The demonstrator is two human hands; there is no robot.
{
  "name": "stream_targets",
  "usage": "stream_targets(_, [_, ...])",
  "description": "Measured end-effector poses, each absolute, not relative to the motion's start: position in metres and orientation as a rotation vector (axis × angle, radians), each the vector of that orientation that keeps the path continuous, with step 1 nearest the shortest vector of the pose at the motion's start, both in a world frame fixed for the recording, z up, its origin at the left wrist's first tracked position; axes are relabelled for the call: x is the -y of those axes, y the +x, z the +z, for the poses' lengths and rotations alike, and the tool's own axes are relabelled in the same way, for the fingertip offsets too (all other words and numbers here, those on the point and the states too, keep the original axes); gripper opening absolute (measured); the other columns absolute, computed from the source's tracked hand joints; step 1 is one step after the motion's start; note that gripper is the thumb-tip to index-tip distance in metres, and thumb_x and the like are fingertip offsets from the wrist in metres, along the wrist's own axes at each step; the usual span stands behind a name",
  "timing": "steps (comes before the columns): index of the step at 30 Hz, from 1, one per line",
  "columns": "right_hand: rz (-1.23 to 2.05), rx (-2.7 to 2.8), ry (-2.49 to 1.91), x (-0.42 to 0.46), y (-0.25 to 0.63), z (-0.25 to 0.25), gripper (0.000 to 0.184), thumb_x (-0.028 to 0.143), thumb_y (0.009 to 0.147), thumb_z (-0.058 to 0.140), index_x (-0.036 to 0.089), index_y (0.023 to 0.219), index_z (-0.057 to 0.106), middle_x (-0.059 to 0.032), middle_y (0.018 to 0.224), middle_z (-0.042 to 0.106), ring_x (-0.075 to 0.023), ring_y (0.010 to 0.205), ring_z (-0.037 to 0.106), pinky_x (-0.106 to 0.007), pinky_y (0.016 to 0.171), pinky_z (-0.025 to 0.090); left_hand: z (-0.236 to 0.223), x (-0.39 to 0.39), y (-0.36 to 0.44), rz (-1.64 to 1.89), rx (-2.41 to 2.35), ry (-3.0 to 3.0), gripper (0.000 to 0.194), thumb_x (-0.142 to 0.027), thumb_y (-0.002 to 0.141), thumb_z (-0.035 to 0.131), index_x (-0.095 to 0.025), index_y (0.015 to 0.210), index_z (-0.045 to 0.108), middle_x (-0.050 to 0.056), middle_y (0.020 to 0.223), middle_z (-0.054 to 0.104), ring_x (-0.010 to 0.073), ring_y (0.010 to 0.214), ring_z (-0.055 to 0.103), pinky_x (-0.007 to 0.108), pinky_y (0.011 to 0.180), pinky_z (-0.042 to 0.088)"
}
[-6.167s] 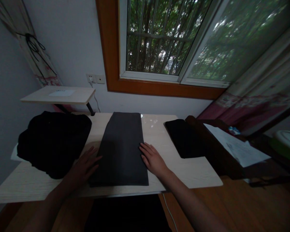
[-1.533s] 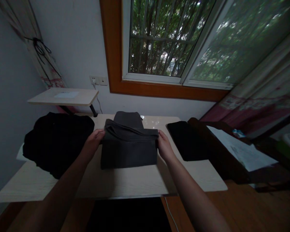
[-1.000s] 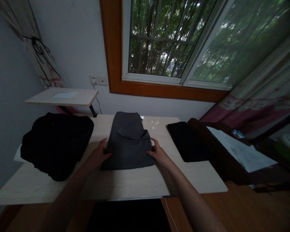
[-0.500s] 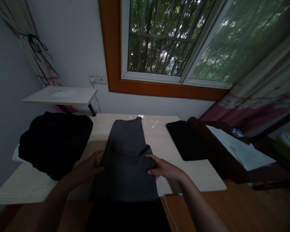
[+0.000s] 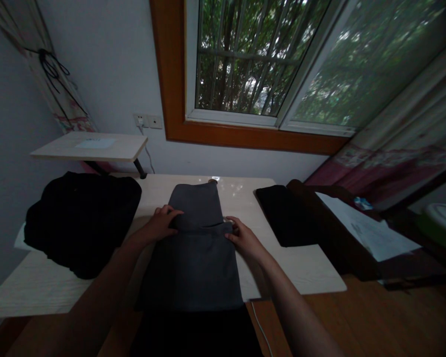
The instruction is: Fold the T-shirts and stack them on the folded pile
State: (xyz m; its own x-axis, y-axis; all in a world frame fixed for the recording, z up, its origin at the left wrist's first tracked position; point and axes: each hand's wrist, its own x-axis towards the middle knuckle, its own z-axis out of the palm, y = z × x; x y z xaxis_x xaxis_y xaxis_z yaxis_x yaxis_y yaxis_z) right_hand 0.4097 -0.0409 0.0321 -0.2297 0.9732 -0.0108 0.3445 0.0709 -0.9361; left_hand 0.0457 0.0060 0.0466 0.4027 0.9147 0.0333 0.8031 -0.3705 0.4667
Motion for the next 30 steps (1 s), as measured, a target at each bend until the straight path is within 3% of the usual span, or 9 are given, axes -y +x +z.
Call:
stream_targets(3, [1.167,1.644,-1.262,0.039,0.412,0.021,0.056,0.022,0.08,0.067,0.027,0.135,0.056,-0.005,0.123,0.069,-0.0226,0.11,0.067,-0.037,0.094,0.054,0.048,-0.012,0.043,0.348,-1.449,2.266,0.058,-0.024,0.065,0.077,-0.031,0.122,0.066,0.009,0.128,0.049,0.0339,0.12,0.047,0.051,0.106,0.041])
stream_targets(6, [1.159,1.641,-1.289,0.038,0.416,0.012,0.054,0.022,0.079,0.066,0.026,0.133,0.059,-0.0047,0.119,0.071,-0.0216,0.104,0.068,-0.036,0.091,0.054,0.049,-0.015,0.037,0.372,-1.424,2.245,0.044,-0.022,0.064,0.075,-0.025,0.106,0.063,0.007,0.121,0.051,0.0306,0.117,0.048,0.047,0.104,0.042])
stream_targets(11, [1.135,1.611,-1.303,0.04,0.419,0.009,0.046,0.027,0.081,0.065,0.025,0.127,0.062,-0.0032,0.109,0.072,-0.0206,0.097,0.067,-0.033,0.086,0.053,0.043,-0.015,0.028,0.589,-1.468,2.132,0.029,-0.033,0.071,0.07,-0.023,0.092,0.054,0.006,0.106,0.055,0.0251,0.103,0.054,0.042,0.092,0.048])
stream_targets(14, [1.099,1.58,-1.333,0.041,0.418,0.01,0.048,0.03,0.082,0.065,0.025,0.129,0.061,-0.0015,0.1,0.07,-0.0196,0.09,0.066,-0.032,0.081,0.052,0.039,-0.013,0.028,0.738,-1.55,1.979,0.028,-0.036,0.075,0.067,-0.022,0.096,0.055,0.005,0.101,0.059,0.0228,0.095,0.059,0.039,0.087,0.049])
stream_targets(19, [0.945,1.538,-1.452,0.042,0.413,0.014,0.051,0.043,0.086,0.065,0.025,0.133,0.06,0.0018,0.083,0.062,-0.0173,0.076,0.06,-0.029,0.073,0.048,0.033,-0.004,0.036,0.807,-1.634,1.948,0.056,-0.044,0.075,0.072,-0.02,0.124,0.058,0.008,0.103,0.065,0.0227,0.089,0.062,0.04,0.085,0.051])
stream_targets(22, [0.876,1.485,-1.488,0.043,0.41,0.014,0.049,0.048,0.087,0.064,0.024,0.129,0.062,0.0021,0.081,0.06,-0.0177,0.075,0.059,-0.029,0.073,0.047,0.033,0.001,0.043,0.798,-1.702,1.944,0.064,-0.047,0.074,0.075,-0.019,0.129,0.058,0.009,0.102,0.066,0.0244,0.09,0.064,0.041,0.085,0.051])
stream_targets(30, [0.834,1.429,-1.501,0.045,0.41,0.01,0.051,0.048,0.087,0.064,0.025,0.132,0.058,0.0003,0.088,0.063,-0.0187,0.079,0.061,-0.032,0.079,0.05,0.035,0.002,0.045,0.86,-1.657,1.61,0.045,-0.036,0.075,0.068,-0.023,0.118,0.06,0.001,0.088,0.067,0.0209,0.083,0.066,0.036,0.078,0.051])
